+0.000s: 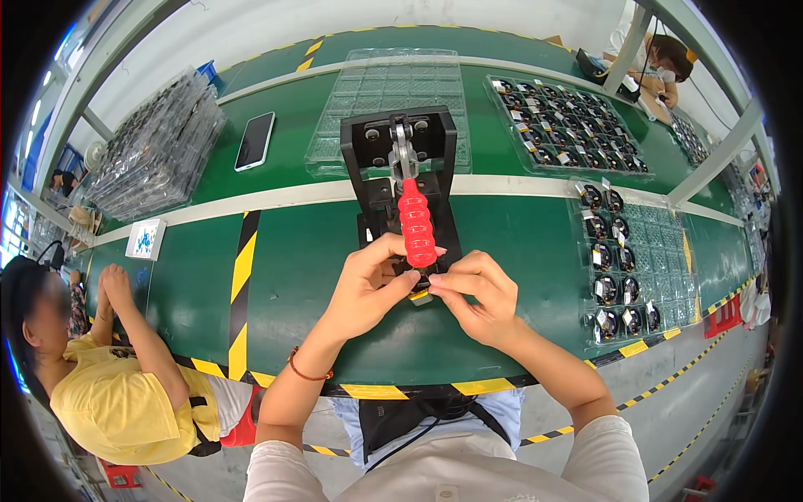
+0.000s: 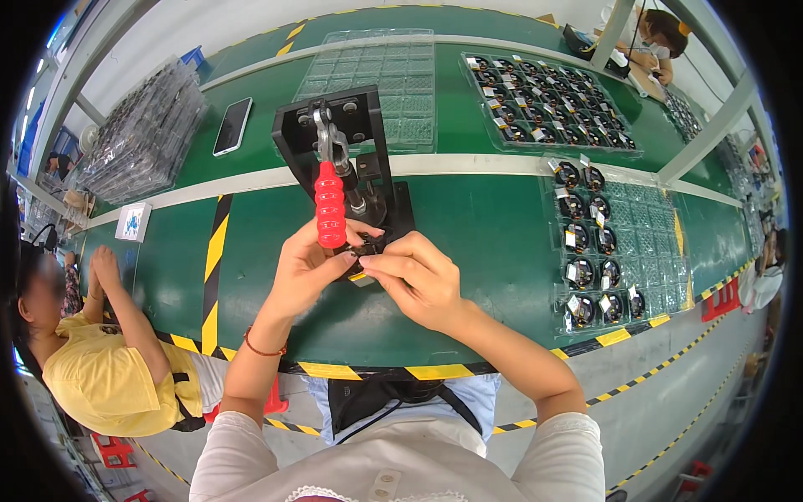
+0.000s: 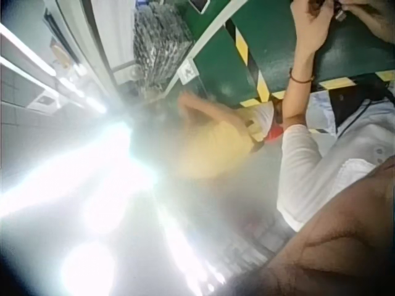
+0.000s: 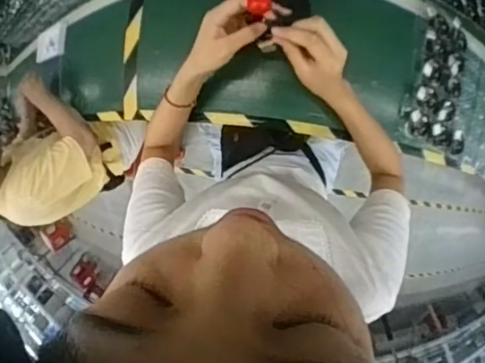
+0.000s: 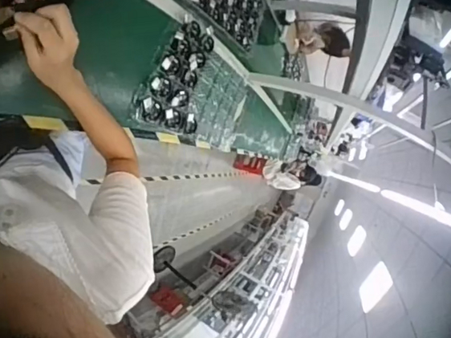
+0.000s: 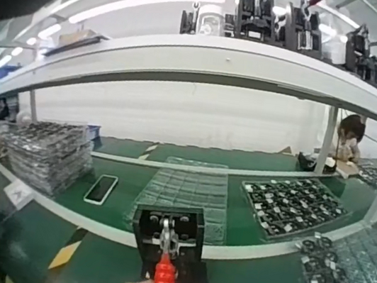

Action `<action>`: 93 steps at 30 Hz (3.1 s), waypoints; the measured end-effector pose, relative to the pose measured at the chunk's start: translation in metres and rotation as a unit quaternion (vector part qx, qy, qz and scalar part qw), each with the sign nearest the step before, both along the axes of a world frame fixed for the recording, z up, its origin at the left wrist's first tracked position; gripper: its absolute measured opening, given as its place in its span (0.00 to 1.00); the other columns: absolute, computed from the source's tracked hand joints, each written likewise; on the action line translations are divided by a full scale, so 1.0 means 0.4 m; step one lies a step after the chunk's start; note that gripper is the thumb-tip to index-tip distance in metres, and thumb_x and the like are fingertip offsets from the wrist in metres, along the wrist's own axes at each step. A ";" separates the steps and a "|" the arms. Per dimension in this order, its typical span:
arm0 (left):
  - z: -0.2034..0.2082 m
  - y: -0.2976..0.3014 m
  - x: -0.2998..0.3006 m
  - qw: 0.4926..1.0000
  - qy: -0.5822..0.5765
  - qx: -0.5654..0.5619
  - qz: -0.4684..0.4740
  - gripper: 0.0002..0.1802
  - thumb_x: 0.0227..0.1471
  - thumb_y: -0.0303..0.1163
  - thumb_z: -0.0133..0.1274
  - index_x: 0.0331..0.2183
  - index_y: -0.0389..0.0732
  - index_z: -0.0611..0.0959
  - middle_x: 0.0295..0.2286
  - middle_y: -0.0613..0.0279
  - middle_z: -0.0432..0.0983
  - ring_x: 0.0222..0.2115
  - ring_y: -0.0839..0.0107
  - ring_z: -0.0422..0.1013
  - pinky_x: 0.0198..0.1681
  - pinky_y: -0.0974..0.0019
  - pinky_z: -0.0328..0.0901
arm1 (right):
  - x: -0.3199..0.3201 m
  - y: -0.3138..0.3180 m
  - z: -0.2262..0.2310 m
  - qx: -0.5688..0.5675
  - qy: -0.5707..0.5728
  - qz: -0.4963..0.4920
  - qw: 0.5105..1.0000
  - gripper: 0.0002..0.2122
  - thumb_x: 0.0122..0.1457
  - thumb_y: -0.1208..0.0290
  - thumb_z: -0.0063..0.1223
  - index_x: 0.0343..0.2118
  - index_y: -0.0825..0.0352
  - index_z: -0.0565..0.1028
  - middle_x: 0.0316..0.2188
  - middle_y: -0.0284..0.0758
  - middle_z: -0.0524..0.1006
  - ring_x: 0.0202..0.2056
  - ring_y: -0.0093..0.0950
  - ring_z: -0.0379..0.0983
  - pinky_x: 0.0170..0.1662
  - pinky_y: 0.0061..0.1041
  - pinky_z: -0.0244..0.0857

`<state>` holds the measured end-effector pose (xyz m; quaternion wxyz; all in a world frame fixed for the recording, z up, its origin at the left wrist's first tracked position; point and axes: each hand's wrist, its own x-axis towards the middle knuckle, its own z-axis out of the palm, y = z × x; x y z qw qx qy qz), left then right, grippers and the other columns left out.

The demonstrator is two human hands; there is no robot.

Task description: The person assembles electronic watch components by connecting batteries and wires by hand, placing each assembly into a manual press, pulling the lever to press the parts together, and placing the finished units onto a tray.

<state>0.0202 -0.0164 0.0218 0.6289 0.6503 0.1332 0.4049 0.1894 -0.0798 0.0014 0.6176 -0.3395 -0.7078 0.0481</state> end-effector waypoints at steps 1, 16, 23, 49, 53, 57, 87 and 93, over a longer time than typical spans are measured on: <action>0.001 0.000 -0.002 0.999 0.025 0.031 -0.001 0.11 0.51 0.16 0.46 0.38 0.34 0.76 0.41 0.57 0.72 0.41 0.74 0.70 0.40 0.72 0.67 | 0.001 -0.002 -0.002 0.000 0.000 0.000 1.000 0.15 0.40 0.88 0.61 0.34 0.67 0.78 0.25 0.33 0.71 0.24 0.25 0.68 0.23 0.21 0.62; 0.009 0.002 -0.004 0.999 0.050 0.006 -0.009 0.05 0.54 0.23 0.49 0.33 0.33 0.78 0.40 0.58 0.72 0.37 0.77 0.68 0.36 0.74 0.65 | 0.000 0.003 -0.002 0.009 -0.041 -0.030 0.999 0.15 0.41 0.87 0.61 0.34 0.68 0.77 0.25 0.32 0.71 0.23 0.26 0.67 0.25 0.22 0.61; 0.026 -0.019 0.016 0.996 -0.005 -0.085 0.027 0.07 0.56 0.27 0.49 0.38 0.35 0.75 0.41 0.60 0.73 0.39 0.78 0.69 0.35 0.76 0.65 | -0.003 0.001 0.001 -0.026 -0.017 -0.069 0.997 0.12 0.42 0.87 0.60 0.32 0.69 0.76 0.24 0.35 0.71 0.22 0.24 0.69 0.21 0.19 0.63; -0.012 -0.032 0.021 0.985 0.069 -0.077 0.137 0.09 0.48 0.16 0.52 0.35 0.31 0.79 0.32 0.61 0.79 0.33 0.80 0.74 0.34 0.78 0.70 | -0.013 0.003 0.001 -0.014 -0.089 -0.106 0.990 0.13 0.41 0.86 0.59 0.33 0.69 0.75 0.22 0.34 0.68 0.23 0.29 0.68 0.24 0.24 0.64; -0.018 -0.033 0.024 0.985 0.068 -0.070 0.140 0.09 0.48 0.16 0.52 0.35 0.31 0.79 0.31 0.61 0.79 0.32 0.81 0.73 0.33 0.78 0.69 | -0.014 0.004 0.003 -0.005 -0.092 -0.108 0.990 0.13 0.40 0.87 0.59 0.32 0.69 0.76 0.21 0.34 0.69 0.21 0.28 0.67 0.22 0.23 0.62; -0.022 -0.035 0.027 0.985 0.060 -0.071 0.147 0.07 0.48 0.16 0.51 0.33 0.31 0.79 0.30 0.61 0.79 0.30 0.81 0.73 0.33 0.78 0.69 | -0.016 0.005 0.001 0.003 -0.107 -0.111 0.988 0.14 0.38 0.88 0.59 0.31 0.68 0.76 0.21 0.33 0.68 0.20 0.26 0.67 0.20 0.21 0.61; -0.100 0.069 -0.067 0.832 -0.356 -0.423 -0.049 0.09 0.52 0.24 0.50 0.38 0.39 0.75 0.37 0.61 0.71 0.41 0.69 0.69 0.46 0.64 0.65 | 0.004 0.187 0.242 0.288 -0.326 -0.073 0.898 0.16 0.37 0.61 0.65 0.22 0.68 0.73 0.25 0.34 0.72 0.26 0.30 0.68 0.28 0.26 0.65; -0.111 0.036 -0.018 0.925 -0.146 -0.317 0.153 0.23 0.52 0.18 0.48 0.49 0.46 0.65 0.40 0.62 0.71 0.40 0.72 0.68 0.46 0.62 0.62 | -0.022 0.210 0.336 0.061 -0.093 -0.009 0.994 0.13 0.50 0.65 0.59 0.15 0.65 0.70 0.13 0.29 0.69 0.16 0.20 0.65 0.20 0.21 0.59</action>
